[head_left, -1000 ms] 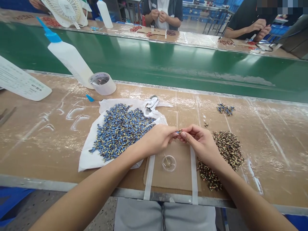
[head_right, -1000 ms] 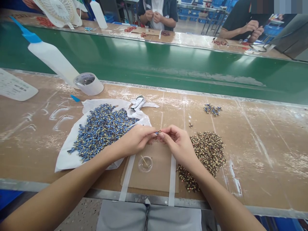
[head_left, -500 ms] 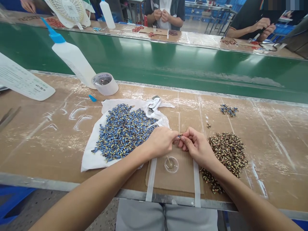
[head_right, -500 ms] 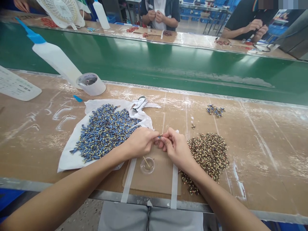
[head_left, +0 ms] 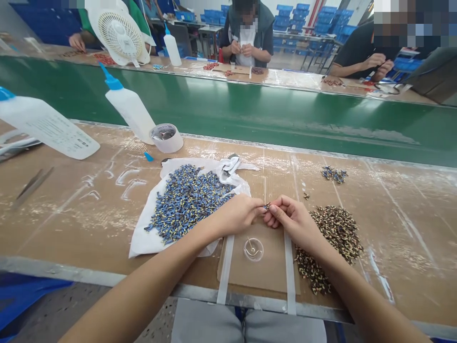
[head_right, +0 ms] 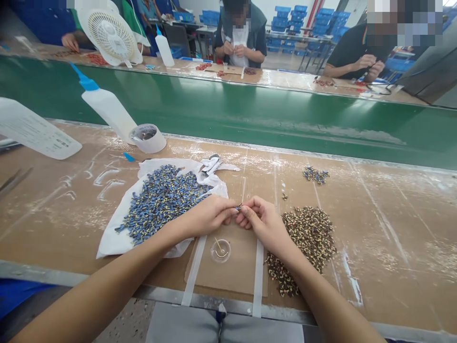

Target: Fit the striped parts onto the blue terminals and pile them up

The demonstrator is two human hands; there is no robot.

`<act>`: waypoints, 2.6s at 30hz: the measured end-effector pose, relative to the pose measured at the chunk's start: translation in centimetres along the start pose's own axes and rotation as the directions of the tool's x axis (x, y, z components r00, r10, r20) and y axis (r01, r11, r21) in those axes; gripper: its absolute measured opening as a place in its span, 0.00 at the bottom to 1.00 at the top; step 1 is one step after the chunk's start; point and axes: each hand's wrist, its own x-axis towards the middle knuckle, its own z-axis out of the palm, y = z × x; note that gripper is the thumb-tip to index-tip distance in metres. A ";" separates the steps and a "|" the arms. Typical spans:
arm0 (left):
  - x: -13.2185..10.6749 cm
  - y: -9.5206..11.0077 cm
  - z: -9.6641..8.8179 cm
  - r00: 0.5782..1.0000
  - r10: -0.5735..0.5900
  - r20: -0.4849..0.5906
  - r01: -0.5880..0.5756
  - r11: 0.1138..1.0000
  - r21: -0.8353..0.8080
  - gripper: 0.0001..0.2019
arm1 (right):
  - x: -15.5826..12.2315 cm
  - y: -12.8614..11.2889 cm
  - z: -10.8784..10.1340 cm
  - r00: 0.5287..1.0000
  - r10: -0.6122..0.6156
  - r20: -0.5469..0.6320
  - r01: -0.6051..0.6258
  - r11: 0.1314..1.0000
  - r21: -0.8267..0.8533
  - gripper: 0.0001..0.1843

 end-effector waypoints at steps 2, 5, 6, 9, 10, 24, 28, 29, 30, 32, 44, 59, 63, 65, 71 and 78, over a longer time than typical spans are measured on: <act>-0.1 0.2 -1.0 0.999 0.018 -0.046 -0.021 0.998 -0.065 0.10 | 0.0 -0.4 -0.6 0.998 -0.032 -0.046 0.030 0.999 -0.038 0.13; -0.7 0.3 -3.1 0.984 -0.059 -0.167 0.049 0.997 -0.064 0.07 | 0.3 -0.8 -2.8 0.963 -0.152 -0.221 0.105 0.972 -0.209 0.12; -1.0 0.1 -3.8 0.973 -0.112 -0.200 0.107 0.994 -0.034 0.08 | 0.6 -0.8 -4.0 0.931 -0.198 -0.308 0.112 0.955 -0.274 0.12; -2.2 -1.2 -5.4 0.930 -0.290 -0.226 0.325 0.936 0.135 0.09 | 1.4 -0.3 -8.2 0.763 -0.271 -0.586 0.051 0.930 -0.364 0.12; -2.6 -1.8 -5.7 0.917 -0.341 -0.205 0.378 0.908 0.181 0.08 | 1.7 0.1 -9.6 0.715 -0.273 -0.644 0.029 0.931 -0.363 0.12; -3.9 -4.2 -6.4 0.888 -0.450 -0.097 0.459 0.850 0.259 0.05 | 1.4 0.8 -12.1 0.763 -0.285 -0.581 0.000 0.898 -0.441 0.17; -4.2 -4.3 -7.0 0.891 -0.439 -0.118 0.454 0.866 0.210 0.06 | 1.1 0.5 -11.3 0.840 -0.268 -0.472 -0.040 0.837 -0.546 0.14; -4.3 -4.2 -7.2 0.893 -0.433 -0.123 0.449 0.870 0.202 0.07 | 1.0 0.4 -11.1 0.852 -0.264 -0.453 -0.050 0.819 -0.571 0.14; -4.3 -4.2 -7.3 0.894 -0.429 -0.127 0.447 0.873 0.198 0.07 | 0.9 0.3 -11.0 0.860 -0.262 -0.438 -0.056 0.804 -0.591 0.13; -4.2 -4.1 -7.4 0.893 -0.431 -0.130 0.449 0.873 0.192 0.07 | 0.8 0.1 -10.7 0.870 -0.265 -0.416 -0.062 0.777 -0.626 0.14; -3.9 -3.8 -8.1 0.855 -0.465 -0.232 0.481 0.876 0.017 0.07 | 0.7 0.1 -9.1 0.933 -0.238 -0.272 -0.025 0.708 -0.706 0.13; -3.8 -3.8 -8.0 0.853 -0.494 -0.169 0.350 0.781 -0.518 0.12 | 0.6 0.1 -8.9 0.938 -0.233 -0.257 -0.020 0.703 -0.711 0.13; -3.3 -2.0 -7.6 0.910 -0.413 0.042 0.341 0.685 -0.644 0.11 | 0.6 0.2 -8.7 0.947 -0.219 -0.234 -0.011 0.708 -0.707 0.13; -3.0 -1.6 -7.2 0.904 -0.418 0.093 0.365 0.639 -0.677 0.11 | 0.6 0.1 -8.7 0.947 -0.221 -0.232 -0.007 0.708 -0.706 0.13; -2.3 -1.6 -6.0 0.878 -0.452 0.161 0.431 0.596 -0.677 0.16 | 0.4 -0.3 -8.6 0.946 -0.228 -0.229 -0.003 0.702 -0.712 0.13; -1.5 -1.1 -4.3 0.933 -0.349 0.088 0.325 0.711 -0.624 0.10 | 0.4 -0.2 -8.6 0.952 -0.221 -0.213 0.004 0.705 -0.710 0.13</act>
